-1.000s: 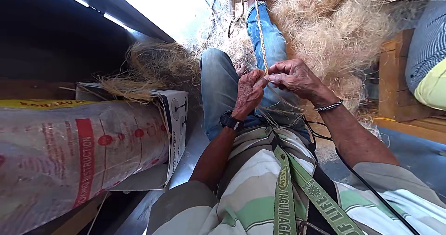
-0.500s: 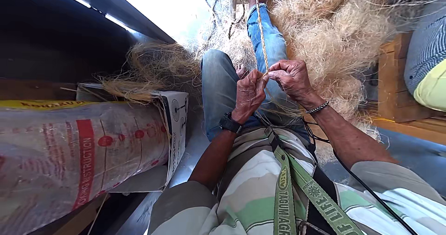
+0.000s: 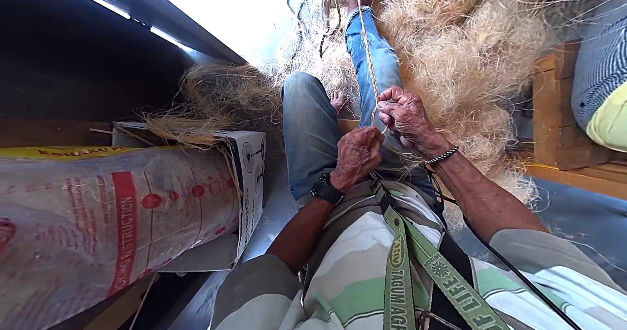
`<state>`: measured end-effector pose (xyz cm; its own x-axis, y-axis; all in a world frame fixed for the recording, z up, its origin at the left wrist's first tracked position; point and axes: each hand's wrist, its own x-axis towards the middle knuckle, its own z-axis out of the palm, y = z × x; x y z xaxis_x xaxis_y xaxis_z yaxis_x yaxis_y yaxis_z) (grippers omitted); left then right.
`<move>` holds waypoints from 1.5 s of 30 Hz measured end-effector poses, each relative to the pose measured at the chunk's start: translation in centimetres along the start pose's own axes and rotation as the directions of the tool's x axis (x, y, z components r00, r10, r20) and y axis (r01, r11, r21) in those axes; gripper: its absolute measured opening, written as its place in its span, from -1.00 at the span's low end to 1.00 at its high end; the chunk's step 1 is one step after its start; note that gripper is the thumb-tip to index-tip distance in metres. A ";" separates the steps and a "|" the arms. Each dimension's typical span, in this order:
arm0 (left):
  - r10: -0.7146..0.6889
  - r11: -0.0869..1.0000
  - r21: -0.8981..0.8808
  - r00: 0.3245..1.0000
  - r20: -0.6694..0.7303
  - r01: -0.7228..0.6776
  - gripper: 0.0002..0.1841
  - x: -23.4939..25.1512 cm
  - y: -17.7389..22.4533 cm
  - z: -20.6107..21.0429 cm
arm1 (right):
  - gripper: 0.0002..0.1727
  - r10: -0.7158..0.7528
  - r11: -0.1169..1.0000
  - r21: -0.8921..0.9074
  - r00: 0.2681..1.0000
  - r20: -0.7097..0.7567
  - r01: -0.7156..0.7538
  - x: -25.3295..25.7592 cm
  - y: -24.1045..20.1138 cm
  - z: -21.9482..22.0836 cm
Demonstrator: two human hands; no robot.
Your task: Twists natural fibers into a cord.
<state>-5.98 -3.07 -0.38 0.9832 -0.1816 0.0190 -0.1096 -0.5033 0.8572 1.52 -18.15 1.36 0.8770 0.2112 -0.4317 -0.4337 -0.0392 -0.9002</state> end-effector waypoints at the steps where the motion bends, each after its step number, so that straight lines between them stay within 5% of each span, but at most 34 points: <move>1: -0.030 0.999 -0.023 1.000 -0.010 0.029 -0.81 0.0 0.2 -0.9 | -0.91 0.002 1.000 0.022 1.000 0.005 -0.002 0.1 0.2 0.0; 5: -0.162 0.959 -0.237 0.987 0.004 0.158 -0.57 0.4 1.0 -3.2 | -0.91 -0.026 0.999 0.029 0.999 0.028 0.025 0.1 0.4 0.3; 11: -0.310 0.760 -0.576 0.947 0.084 0.300 -0.78 2.7 1.9 -2.5 | -0.89 -0.066 0.996 -0.049 0.997 0.048 0.069 0.2 0.1 0.2; 17: -0.319 0.808 -0.526 0.948 -0.007 0.268 -0.78 3.3 0.9 -2.4 | -0.92 -0.234 0.909 -0.330 0.967 0.095 0.253 0.3 -0.4 -0.1; 21: -0.271 0.764 -0.608 0.962 0.001 0.216 -0.85 3.3 -0.3 -2.5 | -0.89 -0.346 0.756 -0.540 0.926 0.149 0.369 0.4 -0.6 -0.6; 24: -0.233 0.838 -0.518 0.971 -0.058 0.170 -0.86 3.3 -0.1 -2.3 | -0.87 -0.400 0.672 -0.613 0.901 0.171 0.415 0.2 -0.3 -0.5; 28: -0.111 0.947 -0.320 0.962 -0.248 0.027 -0.90 4.5 -1.0 -0.6 | -0.85 -0.334 0.727 -0.592 0.933 0.136 0.347 0.0 -0.4 -0.8; 30: -0.118 0.967 -0.246 0.971 -0.207 0.065 -0.88 4.3 -0.2 -1.0 | -0.84 -0.338 0.741 -0.579 0.934 0.114 0.339 -0.5 -0.6 -0.9; 32: -0.161 0.946 -0.311 0.966 -0.204 0.092 -0.86 4.8 -0.7 -0.5 | -0.84 -0.390 0.662 -0.636 0.907 0.159 0.396 -1.4 -0.7 -1.0; 36: -0.306 0.792 -0.567 0.951 -0.047 0.227 -0.78 5.4 -1.3 -0.5 | -0.76 -0.528 0.313 -0.774 0.778 0.341 0.551 -2.7 0.6 -1.1; 40: -0.321 0.572 -0.767 0.940 0.117 0.291 -0.77 4.8 -1.6 -1.1 | -0.66 -0.515 0.186 -0.808 0.756 0.404 0.559 -2.8 1.8 -1.6; 45: -0.217 0.749 -0.649 0.975 -0.050 0.133 -0.84 4.0 -0.7 -1.0 | -0.70 -0.518 0.254 -0.790 0.768 0.376 0.558 -3.5 2.2 -2.0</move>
<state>-1.77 -2.60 -0.34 0.9896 -0.0255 -0.1413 0.1435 0.1473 0.9786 -2.04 -20.95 0.79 0.8204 0.5499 0.1565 0.5430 -0.6637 -0.5144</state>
